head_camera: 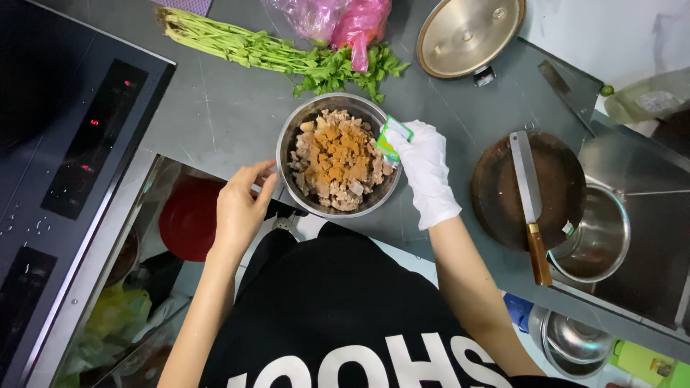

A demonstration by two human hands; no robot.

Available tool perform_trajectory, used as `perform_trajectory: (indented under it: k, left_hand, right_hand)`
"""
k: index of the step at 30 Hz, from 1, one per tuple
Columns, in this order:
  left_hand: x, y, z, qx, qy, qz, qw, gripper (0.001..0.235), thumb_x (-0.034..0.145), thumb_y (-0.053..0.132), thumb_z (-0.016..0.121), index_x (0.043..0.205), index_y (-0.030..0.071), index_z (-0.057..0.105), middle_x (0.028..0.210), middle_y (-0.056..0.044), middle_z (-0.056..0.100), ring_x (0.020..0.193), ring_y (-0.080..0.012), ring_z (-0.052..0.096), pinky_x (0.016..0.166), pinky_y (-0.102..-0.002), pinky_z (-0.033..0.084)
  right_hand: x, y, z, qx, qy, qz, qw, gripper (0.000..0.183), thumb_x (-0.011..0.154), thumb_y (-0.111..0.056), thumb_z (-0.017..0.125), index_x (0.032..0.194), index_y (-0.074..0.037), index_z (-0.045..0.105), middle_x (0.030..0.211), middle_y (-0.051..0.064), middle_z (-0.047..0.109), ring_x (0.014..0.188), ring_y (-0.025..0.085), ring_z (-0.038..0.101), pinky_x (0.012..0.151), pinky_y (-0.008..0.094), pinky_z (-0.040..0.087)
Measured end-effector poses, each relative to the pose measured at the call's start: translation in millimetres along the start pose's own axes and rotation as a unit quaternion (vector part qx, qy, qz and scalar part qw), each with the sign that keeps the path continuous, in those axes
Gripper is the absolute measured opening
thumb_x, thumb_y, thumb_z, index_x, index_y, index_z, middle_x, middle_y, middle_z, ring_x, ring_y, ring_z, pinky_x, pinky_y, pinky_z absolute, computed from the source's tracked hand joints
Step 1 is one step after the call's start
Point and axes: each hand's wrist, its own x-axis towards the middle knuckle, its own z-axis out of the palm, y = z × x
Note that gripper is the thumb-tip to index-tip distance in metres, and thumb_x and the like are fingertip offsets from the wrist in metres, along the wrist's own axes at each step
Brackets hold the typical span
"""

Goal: The person adds liquid seasoning from a bottle and scoops seasoning from a yellow container into a pot of chopped tomatoes and garlic on an induction stove, then stirs the pot with chopsticks and adjusts the stove settings. They then sprinkle seasoning powder from a small packet over a bowl of cooked meat pieces.

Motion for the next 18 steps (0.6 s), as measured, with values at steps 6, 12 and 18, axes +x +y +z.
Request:
perform_trajectory:
  k: [6, 12, 18]
  left_hand:
    - [-7, -7, 0, -0.005, 0.005, 0.006, 1.0, 0.026, 0.097, 0.018, 0.07, 0.122, 0.009, 0.071, 0.096, -0.01, 0.071, 0.08, -0.0231, 0.07, 0.07, -0.034, 0.056]
    - [-4, 1, -1, 0.008, -0.004, 0.034, 0.999, 0.025, 0.097, 0.018, 0.07, 0.12, 0.008, 0.071, 0.096, -0.01, 0.071, 0.083, -0.0252, 0.07, 0.071, -0.037, 0.055]
    - [0, 2, -1, 0.036, -0.02, 0.02, 0.999, 0.025, 0.097, 0.02, 0.07, 0.12, 0.01, 0.072, 0.094, -0.009, 0.071, 0.083, -0.0258, 0.068, 0.071, -0.038, 0.054]
  right_hand:
    - [-13, -1, 2, -0.14, 0.061, -0.027, 0.988, 0.027, 0.09, -0.027, 0.083, 0.092, -0.001, 0.074, 0.087, 0.012, 0.07, 0.078, 0.022, 0.066, 0.074, 0.036, 0.051]
    - [-29, -10, 8, -0.075, 0.016, -0.113, 0.991, 0.03, 0.085, -0.03, 0.078, 0.097, -0.002, 0.076, 0.089, 0.012, 0.071, 0.083, 0.023, 0.065, 0.078, 0.036, 0.052]
    - [-34, -16, 7, -0.15, 0.009, 0.029, 0.988, 0.035, 0.096, -0.034, 0.078, 0.089, 0.0, 0.072, 0.082, 0.011, 0.07, 0.077, 0.021, 0.066, 0.076, 0.036, 0.052]
